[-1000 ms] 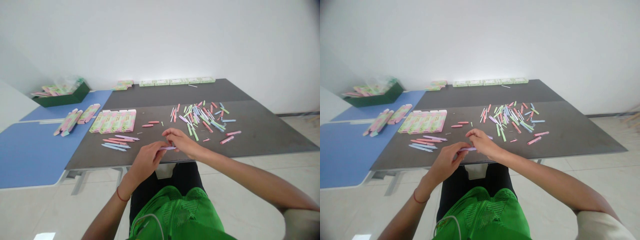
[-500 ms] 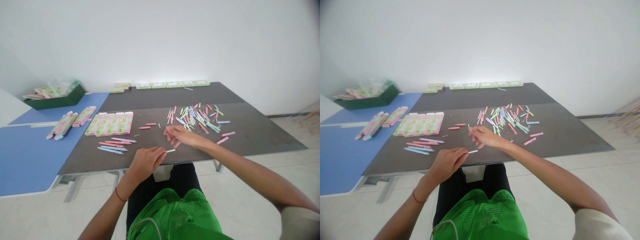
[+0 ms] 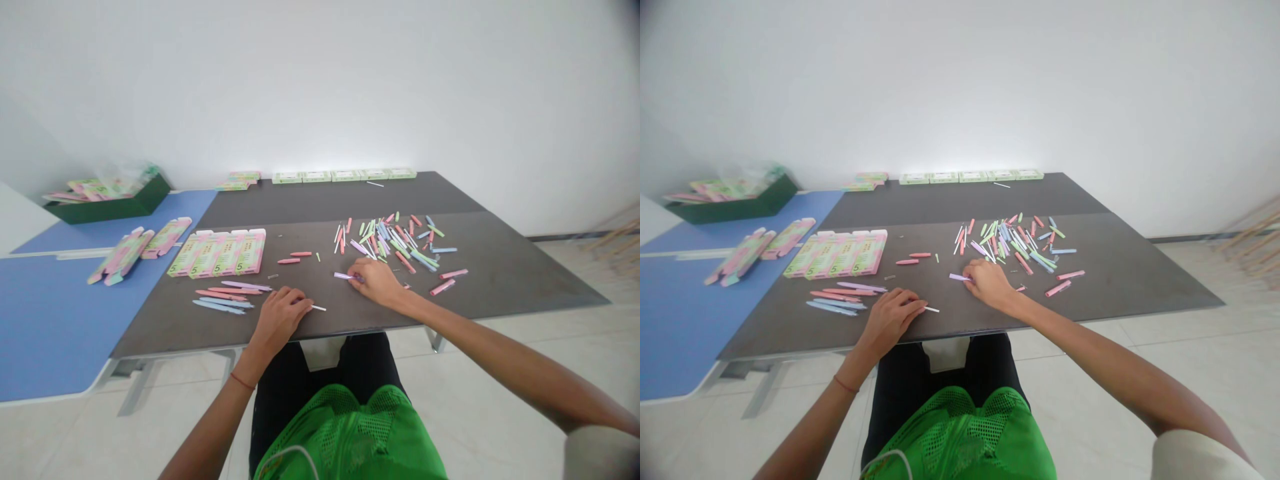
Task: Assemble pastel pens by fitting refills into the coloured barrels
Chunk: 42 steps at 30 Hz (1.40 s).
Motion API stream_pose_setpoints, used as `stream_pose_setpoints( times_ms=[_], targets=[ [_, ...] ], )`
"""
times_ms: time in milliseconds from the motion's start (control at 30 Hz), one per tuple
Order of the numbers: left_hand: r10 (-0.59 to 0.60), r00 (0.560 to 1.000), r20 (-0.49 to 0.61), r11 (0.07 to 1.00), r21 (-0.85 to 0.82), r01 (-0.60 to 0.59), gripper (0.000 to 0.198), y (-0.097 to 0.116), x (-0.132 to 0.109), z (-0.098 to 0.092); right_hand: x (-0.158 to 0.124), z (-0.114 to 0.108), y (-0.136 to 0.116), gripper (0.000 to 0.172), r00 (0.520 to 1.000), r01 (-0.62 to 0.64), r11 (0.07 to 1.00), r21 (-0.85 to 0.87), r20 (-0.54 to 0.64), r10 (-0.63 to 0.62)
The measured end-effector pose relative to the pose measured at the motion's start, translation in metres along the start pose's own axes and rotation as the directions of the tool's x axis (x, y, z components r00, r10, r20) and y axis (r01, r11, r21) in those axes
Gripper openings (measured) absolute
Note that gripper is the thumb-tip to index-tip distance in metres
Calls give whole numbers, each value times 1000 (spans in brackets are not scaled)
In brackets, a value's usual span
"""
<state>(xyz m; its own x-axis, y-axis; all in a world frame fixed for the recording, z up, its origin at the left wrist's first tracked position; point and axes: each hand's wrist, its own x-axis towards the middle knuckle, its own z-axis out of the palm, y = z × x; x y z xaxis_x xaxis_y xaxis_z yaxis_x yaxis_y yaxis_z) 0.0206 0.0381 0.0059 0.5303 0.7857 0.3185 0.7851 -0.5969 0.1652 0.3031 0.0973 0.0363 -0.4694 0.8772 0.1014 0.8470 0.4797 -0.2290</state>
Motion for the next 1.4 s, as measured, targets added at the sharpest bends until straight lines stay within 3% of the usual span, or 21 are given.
stream_pose_setpoints(
  times_ms=[200,500,600,700,800,900,1033,1200,1267,1300,1400],
  targets=[
    [27,996,-84,998,-50,-31,18,-9,-3,7,-34,-20,-1,11,993,-28,982,185,-105,48],
    [108,994,-17,991,80,-107,32,-10,-1,0,-87,-25,28,15,975,-10,938,345,-206,86],
    [135,988,-71,989,73,-130,37,5,1,-8,-101,-18,33,15,983,-12,956,292,-172,65],
    [196,972,-126,980,-15,-200,32,36,2,-13,-108,-8,26,17,991,29,994,101,-135,-15],
    [309,949,-60,923,-220,-315,29,70,2,-7,-107,2,15,20,993,59,995,-75,-99,-67],
    [261,963,61,889,-405,-215,36,88,3,6,-103,12,10,22,991,79,983,-164,-93,-95],
    [99,984,150,872,-490,-13,42,85,6,23,-105,19,12,23,980,84,981,-176,-165,-114],
    [90,981,174,867,-498,8,43,75,4,31,-121,9,11,28,935,140,989,-42,-323,-146],
    [108,978,180,868,-497,-5,43,75,2,33,-128,3,4,16,928,157,983,96,-353,-114],
    [116,976,181,871,-491,-13,44,75,2,33,-131,1,1,11,937,156,972,178,-337,-88],
    [137,974,182,890,-453,-41,46,75,2,34,-137,5,-6,17,972,131,923,362,-229,-49]
  ],
)
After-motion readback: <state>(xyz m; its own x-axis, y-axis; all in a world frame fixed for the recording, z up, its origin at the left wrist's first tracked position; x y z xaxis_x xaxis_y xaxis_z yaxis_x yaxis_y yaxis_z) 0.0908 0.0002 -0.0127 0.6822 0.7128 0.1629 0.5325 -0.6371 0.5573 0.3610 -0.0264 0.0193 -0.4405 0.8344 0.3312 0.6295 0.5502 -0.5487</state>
